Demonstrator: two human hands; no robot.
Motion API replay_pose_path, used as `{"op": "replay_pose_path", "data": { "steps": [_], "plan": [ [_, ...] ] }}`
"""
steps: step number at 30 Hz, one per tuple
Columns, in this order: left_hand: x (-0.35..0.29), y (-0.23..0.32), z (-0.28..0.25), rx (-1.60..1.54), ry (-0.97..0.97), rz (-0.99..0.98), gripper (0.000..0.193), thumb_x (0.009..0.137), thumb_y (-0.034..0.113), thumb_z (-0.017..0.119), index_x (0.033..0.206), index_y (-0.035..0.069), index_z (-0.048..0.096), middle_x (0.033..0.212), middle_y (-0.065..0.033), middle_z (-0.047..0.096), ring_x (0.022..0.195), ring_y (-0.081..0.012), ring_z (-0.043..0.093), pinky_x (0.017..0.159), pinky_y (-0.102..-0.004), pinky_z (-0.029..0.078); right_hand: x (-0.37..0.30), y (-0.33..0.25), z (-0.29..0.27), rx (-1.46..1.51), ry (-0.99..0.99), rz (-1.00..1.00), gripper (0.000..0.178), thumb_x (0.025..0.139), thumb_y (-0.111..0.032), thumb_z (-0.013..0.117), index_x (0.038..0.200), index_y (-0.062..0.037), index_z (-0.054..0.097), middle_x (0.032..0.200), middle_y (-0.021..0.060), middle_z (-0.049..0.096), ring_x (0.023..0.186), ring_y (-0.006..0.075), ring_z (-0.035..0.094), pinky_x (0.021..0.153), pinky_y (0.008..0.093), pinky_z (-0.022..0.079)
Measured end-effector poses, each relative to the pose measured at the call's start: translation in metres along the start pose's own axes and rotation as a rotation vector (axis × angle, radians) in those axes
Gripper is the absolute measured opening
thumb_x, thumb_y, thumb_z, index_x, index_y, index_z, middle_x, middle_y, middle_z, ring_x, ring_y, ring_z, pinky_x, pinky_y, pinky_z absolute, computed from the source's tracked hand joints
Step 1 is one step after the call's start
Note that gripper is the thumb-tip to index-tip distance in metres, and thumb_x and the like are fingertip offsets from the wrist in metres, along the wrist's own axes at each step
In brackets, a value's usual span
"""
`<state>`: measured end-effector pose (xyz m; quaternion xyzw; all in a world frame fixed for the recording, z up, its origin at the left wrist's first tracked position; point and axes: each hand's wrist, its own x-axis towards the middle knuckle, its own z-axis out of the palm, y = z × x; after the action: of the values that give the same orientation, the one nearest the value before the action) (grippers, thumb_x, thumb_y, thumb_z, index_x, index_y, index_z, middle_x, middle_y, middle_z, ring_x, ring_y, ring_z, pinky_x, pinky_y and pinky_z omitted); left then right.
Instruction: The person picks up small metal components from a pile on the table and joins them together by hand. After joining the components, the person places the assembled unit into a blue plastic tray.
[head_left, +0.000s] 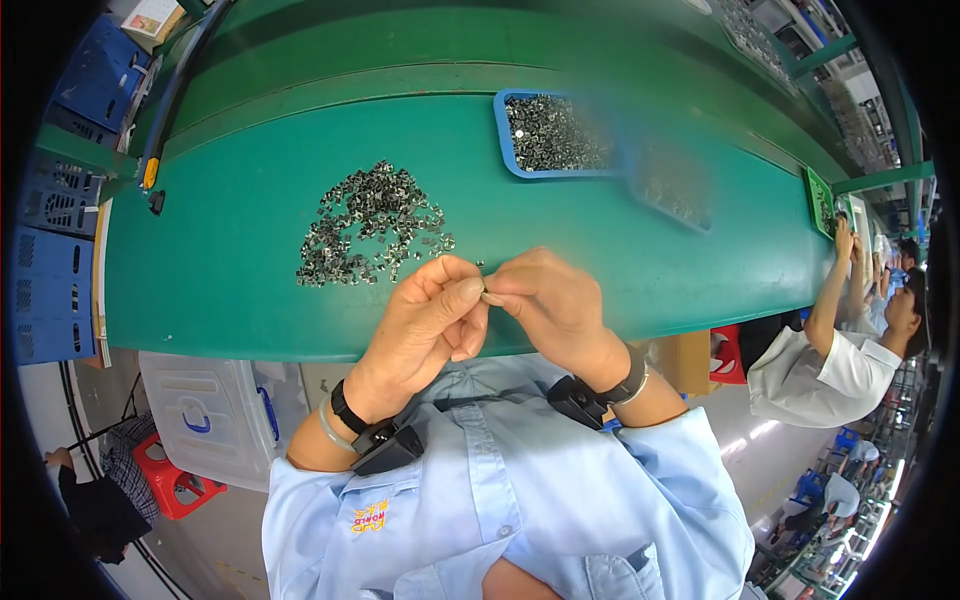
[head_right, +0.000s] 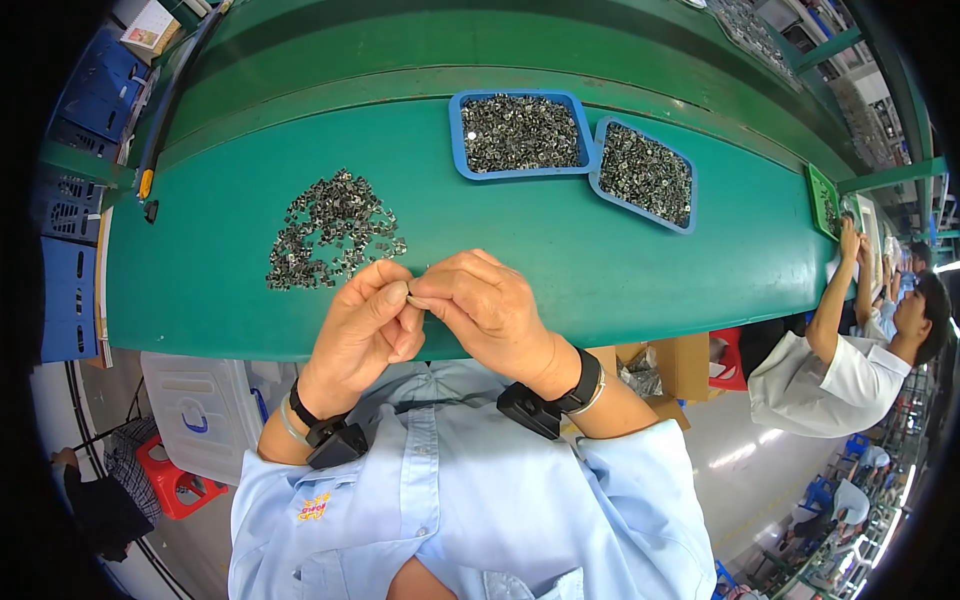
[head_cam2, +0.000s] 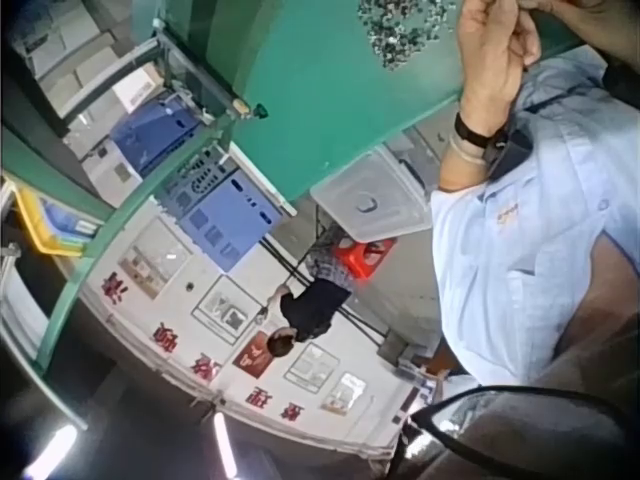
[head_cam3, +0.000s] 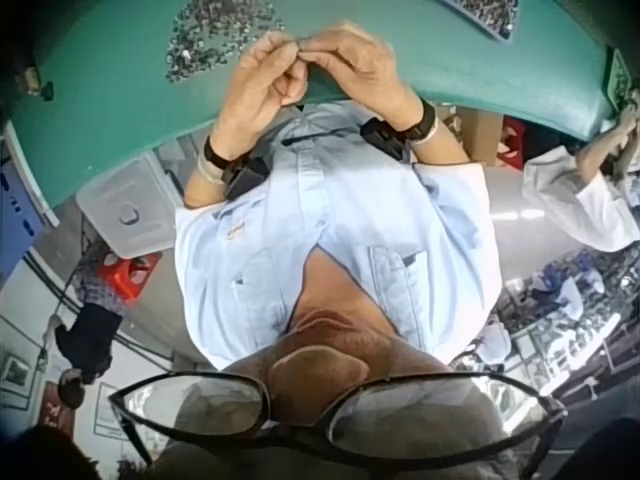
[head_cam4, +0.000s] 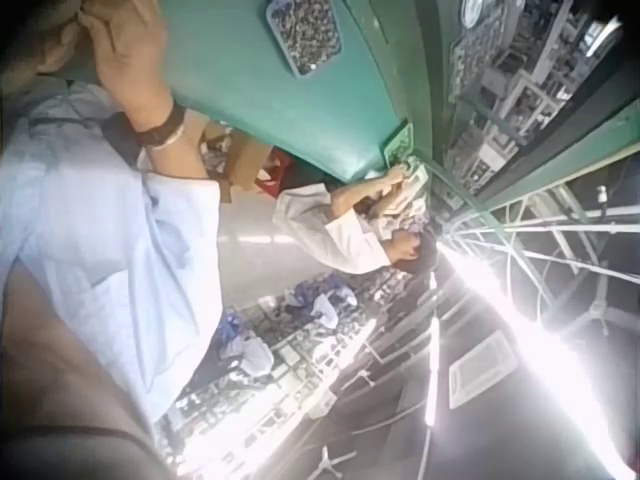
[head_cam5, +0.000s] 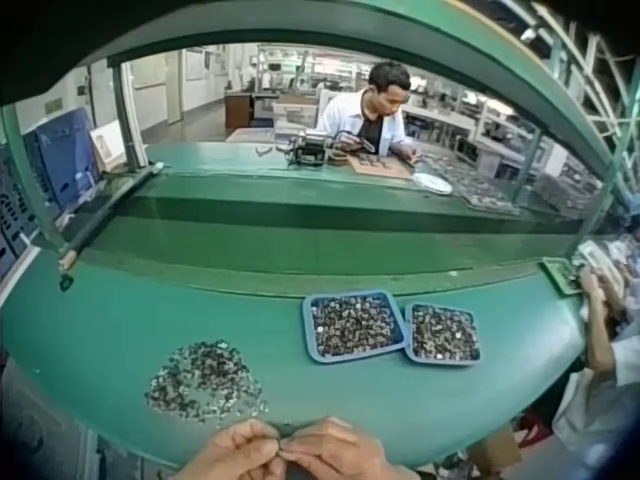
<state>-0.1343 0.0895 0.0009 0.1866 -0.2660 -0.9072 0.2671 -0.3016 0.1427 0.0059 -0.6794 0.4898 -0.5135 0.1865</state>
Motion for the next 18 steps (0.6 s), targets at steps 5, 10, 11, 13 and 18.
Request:
{"op": "replay_pose_path", "data": {
  "steps": [5,10,11,13,18],
  "plan": [
    [-0.001,0.000,0.003,-0.011,0.043,-0.004,0.015,0.096,0.019,0.051,0.096,0.004,0.053,0.073,-0.0063,0.059,0.051,-0.0116,0.048,0.044,-0.0241,0.035,0.001,0.000,0.001,-0.037,-0.017,0.036,0.013,0.076,-0.005,0.071,0.087,-0.0071,0.064,0.082,0.0054,0.064,0.073,0.0211,0.062,0.063,0.0298,0.049],
    [0.000,0.000,-0.003,-0.060,0.048,0.023,0.018,0.098,0.020,0.048,0.098,0.004,0.053,0.069,-0.0053,0.056,0.050,-0.0111,0.048,0.043,-0.0242,0.034,0.000,0.006,0.001,0.010,0.039,0.097,0.014,0.075,-0.005,0.071,0.087,-0.0057,0.064,0.081,0.0056,0.064,0.074,0.0199,0.062,0.064,0.0294,0.049],
    [-0.001,0.001,-0.004,-0.062,0.048,0.023,0.018,0.098,0.020,0.048,0.098,0.004,0.053,0.069,-0.0053,0.056,0.050,-0.0111,0.048,0.043,-0.0242,0.034,0.002,0.009,-0.001,0.002,0.060,0.096,0.014,0.075,-0.004,0.071,0.087,-0.0052,0.064,0.082,0.0058,0.065,0.074,0.0195,0.062,0.064,0.0293,0.049],
    [-0.003,0.006,-0.008,-0.051,0.116,0.050,0.018,0.098,0.020,0.046,0.098,0.004,0.053,0.069,-0.0051,0.055,0.050,-0.0110,0.048,0.043,-0.0242,0.034,0.015,0.020,-0.015,-0.104,0.094,0.071,0.012,0.077,-0.006,0.069,0.088,-0.0042,0.064,0.081,0.0067,0.065,0.074,0.0191,0.062,0.065,0.0293,0.049],
    [-0.010,0.011,-0.020,-0.050,0.218,0.112,0.017,0.098,0.018,0.046,0.098,0.004,0.054,0.068,-0.0051,0.054,0.050,-0.0110,0.047,0.042,-0.0243,0.033,0.070,0.065,-0.058,-0.354,0.170,0.246,0.012,0.082,-0.010,0.065,0.092,-0.0029,0.063,0.083,0.0087,0.063,0.075,0.0203,0.061,0.067,0.0299,0.049]
  ]
}}
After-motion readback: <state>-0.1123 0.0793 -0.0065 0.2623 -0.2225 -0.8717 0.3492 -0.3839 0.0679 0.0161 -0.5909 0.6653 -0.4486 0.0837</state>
